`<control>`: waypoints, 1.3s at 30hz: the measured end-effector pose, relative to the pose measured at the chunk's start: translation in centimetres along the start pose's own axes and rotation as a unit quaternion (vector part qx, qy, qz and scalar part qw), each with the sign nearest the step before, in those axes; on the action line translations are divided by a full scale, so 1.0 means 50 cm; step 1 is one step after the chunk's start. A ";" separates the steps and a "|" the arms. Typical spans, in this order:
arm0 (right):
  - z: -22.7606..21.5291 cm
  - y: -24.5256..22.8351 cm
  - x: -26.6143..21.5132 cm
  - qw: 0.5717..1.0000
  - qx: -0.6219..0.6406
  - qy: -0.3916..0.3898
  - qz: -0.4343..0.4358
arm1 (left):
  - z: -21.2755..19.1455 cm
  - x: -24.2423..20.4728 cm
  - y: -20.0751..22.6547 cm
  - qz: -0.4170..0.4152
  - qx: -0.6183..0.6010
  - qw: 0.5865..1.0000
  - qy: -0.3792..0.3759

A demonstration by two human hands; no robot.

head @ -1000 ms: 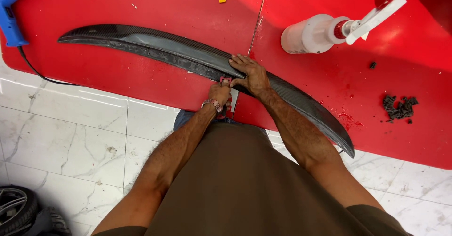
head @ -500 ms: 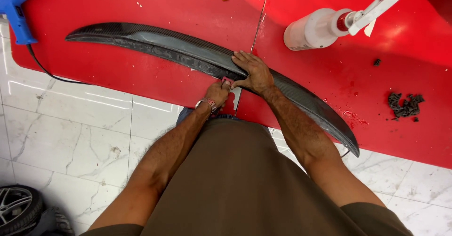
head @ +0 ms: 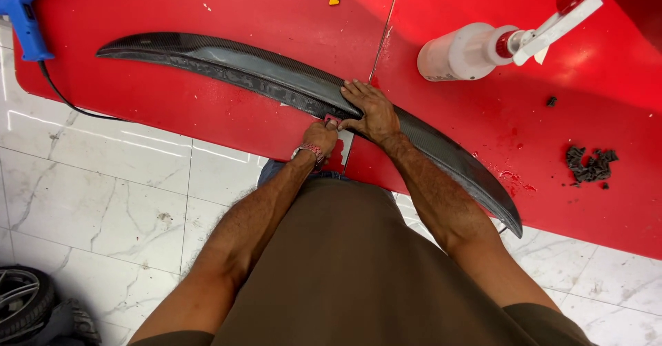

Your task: The person scrapes adhesive residue from a curved carbon-fiber part using a red plastic scraper, then sprays a liquid from a white bottle and wipes the surface with a white cloth. The person repeats scraping and wiping along the part's length.

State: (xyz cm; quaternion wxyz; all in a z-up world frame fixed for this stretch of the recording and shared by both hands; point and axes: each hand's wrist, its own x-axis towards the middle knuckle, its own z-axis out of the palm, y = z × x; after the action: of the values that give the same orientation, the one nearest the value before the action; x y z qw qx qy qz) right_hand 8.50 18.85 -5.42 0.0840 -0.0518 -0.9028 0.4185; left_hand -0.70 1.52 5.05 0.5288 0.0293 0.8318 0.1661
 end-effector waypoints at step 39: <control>-0.012 -0.005 0.008 1.000 0.008 0.003 0.022 | 0.017 0.039 -0.040 0.095 -0.212 0.973 0.005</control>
State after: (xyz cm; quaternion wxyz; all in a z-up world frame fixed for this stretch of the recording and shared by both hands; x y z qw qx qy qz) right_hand 8.22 19.20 -4.83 0.0780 -0.0718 -0.8978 0.4274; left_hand -0.54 0.28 2.40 0.5005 -0.0059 0.7738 0.3882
